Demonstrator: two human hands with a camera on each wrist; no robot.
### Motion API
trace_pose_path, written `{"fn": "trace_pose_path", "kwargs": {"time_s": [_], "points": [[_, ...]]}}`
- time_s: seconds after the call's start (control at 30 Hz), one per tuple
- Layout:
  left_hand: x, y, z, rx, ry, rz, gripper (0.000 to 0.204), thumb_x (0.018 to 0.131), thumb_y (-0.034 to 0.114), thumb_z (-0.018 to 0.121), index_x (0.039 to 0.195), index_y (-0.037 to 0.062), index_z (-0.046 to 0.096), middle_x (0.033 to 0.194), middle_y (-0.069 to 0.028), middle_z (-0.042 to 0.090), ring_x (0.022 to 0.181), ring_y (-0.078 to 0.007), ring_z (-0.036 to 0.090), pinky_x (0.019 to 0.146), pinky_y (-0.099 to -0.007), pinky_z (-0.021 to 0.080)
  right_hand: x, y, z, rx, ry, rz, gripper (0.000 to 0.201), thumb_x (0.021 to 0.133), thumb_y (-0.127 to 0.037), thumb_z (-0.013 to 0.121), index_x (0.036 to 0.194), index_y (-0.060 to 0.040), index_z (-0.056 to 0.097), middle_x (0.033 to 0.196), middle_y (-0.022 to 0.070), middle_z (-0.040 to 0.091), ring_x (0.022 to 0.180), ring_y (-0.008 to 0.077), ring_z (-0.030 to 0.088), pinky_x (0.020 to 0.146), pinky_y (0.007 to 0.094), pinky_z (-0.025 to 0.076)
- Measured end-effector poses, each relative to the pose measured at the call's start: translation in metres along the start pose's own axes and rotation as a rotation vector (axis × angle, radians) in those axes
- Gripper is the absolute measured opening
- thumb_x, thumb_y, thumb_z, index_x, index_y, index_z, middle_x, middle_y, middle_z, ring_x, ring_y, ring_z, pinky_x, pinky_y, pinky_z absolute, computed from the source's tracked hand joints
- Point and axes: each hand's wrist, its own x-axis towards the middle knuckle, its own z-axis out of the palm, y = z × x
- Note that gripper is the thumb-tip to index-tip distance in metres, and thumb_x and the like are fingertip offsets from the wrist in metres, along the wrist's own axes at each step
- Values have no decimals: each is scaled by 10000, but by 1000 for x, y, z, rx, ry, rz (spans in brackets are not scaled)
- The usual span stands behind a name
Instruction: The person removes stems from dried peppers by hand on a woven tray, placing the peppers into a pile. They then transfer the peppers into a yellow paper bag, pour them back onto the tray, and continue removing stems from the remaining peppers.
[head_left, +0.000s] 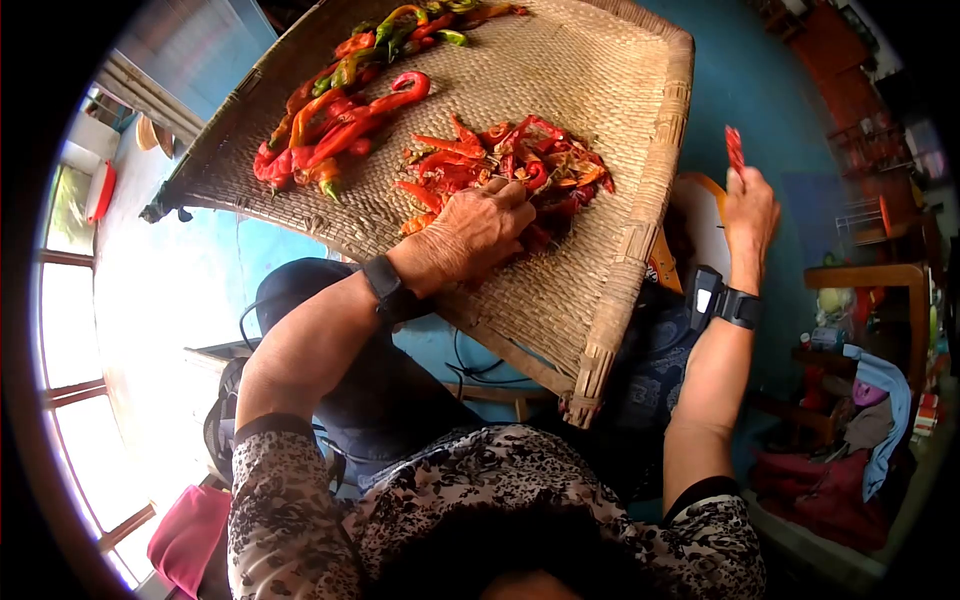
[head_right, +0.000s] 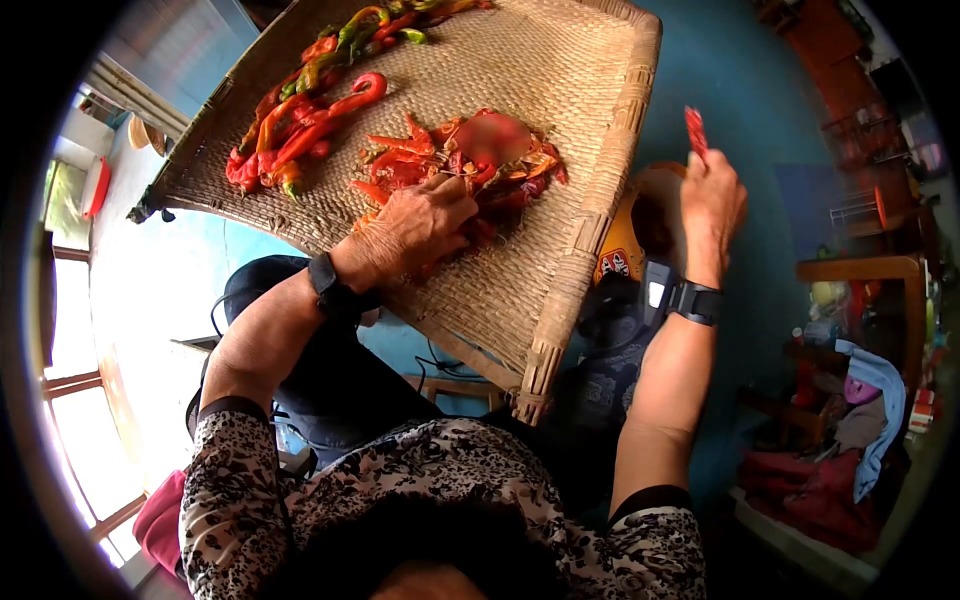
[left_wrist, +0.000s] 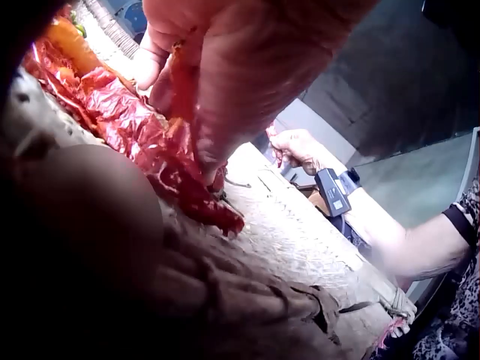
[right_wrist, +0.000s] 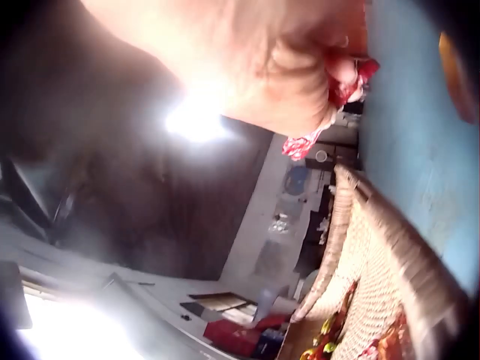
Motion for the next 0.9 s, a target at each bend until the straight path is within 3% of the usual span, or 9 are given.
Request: {"fn": "trace_pose_path", "kwargs": {"time_s": [0.07, 0.17, 0.27, 0.3, 0.33, 0.4, 0.5, 0.7, 0.9], "points": [[3, -4, 8, 88, 27, -13, 299, 767, 203, 703, 1005, 60, 593, 958, -90, 540, 930, -269, 571, 700, -385, 523, 1, 13, -2, -105, -71, 103, 229, 901, -274, 544, 1045, -121, 635, 870, 161, 666, 891, 373, 630, 755, 470, 488], [14, -3, -13, -66, -46, -144, 215, 812, 153, 665, 996, 57, 608, 895, -94, 583, 838, -258, 606, 686, -365, 523, -2, 25, 20, 142, 184, -144, 294, 890, -257, 555, 1127, -93, 615, 888, 141, 682, 872, 337, 648, 775, 424, 505], [29, -11, -13, -500, 178, -153, 182, 820, 186, 653, 937, 53, 613, 757, -111, 615, 709, -272, 647, 650, -381, 526, -12, -19, 32, 705, -178, -314, 251, 851, -207, 637, 1050, -53, 649, 779, 60, 651, 711, 115, 604, 658, 255, 493], [33, -11, -17, -673, 157, -206, 165, 881, 186, 620, 962, 42, 612, 691, -92, 610, 694, -202, 647, 604, -331, 522, -27, -51, 23, 867, -281, -337, 249, 854, -182, 643, 1054, -35, 643, 782, 28, 629, 704, 88, 578, 650, 238, 488], [36, -11, -19, -669, 161, -202, 165, 881, 186, 620, 962, 42, 612, 691, -92, 610, 694, -202, 647, 604, -331, 522, -34, -67, 21, 878, -492, -345, 322, 861, -198, 652, 1132, -27, 619, 922, 65, 659, 853, 125, 621, 742, 265, 507], [40, -10, -22, -1140, 89, -424, 169, 932, 192, 578, 937, 25, 605, 690, -49, 595, 662, -122, 619, 567, -272, 508, -50, -101, 17, 918, -666, -379, 323, 851, -177, 665, 1118, -7, 599, 849, 29, 624, 734, 91, 561, 651, 246, 479], [41, -16, -20, -1268, 112, -440, 175, 946, 197, 563, 973, 27, 598, 777, -28, 610, 704, -81, 597, 604, -236, 505, -49, -119, 40, 942, -639, -505, 222, 817, -120, 670, 984, -2, 585, 791, 116, 628, 706, 202, 606, 647, 319, 493], [40, -15, -32, -1466, 172, -580, 162, 952, 164, 553, 1034, 31, 596, 869, 0, 619, 740, -63, 584, 675, -211, 512, -47, -132, 37, 851, -569, -454, 180, 818, -95, 660, 924, 7, 556, 765, 121, 623, 679, 195, 613, 600, 333, 475], [32, -23, -28, -1488, 168, -554, 120, 935, 133, 576, 1006, 42, 609, 810, 13, 618, 682, -52, 570, 594, -192, 487, -29, -97, 18, 1316, -510, -110, 123, 875, -134, 630, 934, -30, 599, 769, 4, 603, 626, 57, 556, 523, 193, 435]]}}
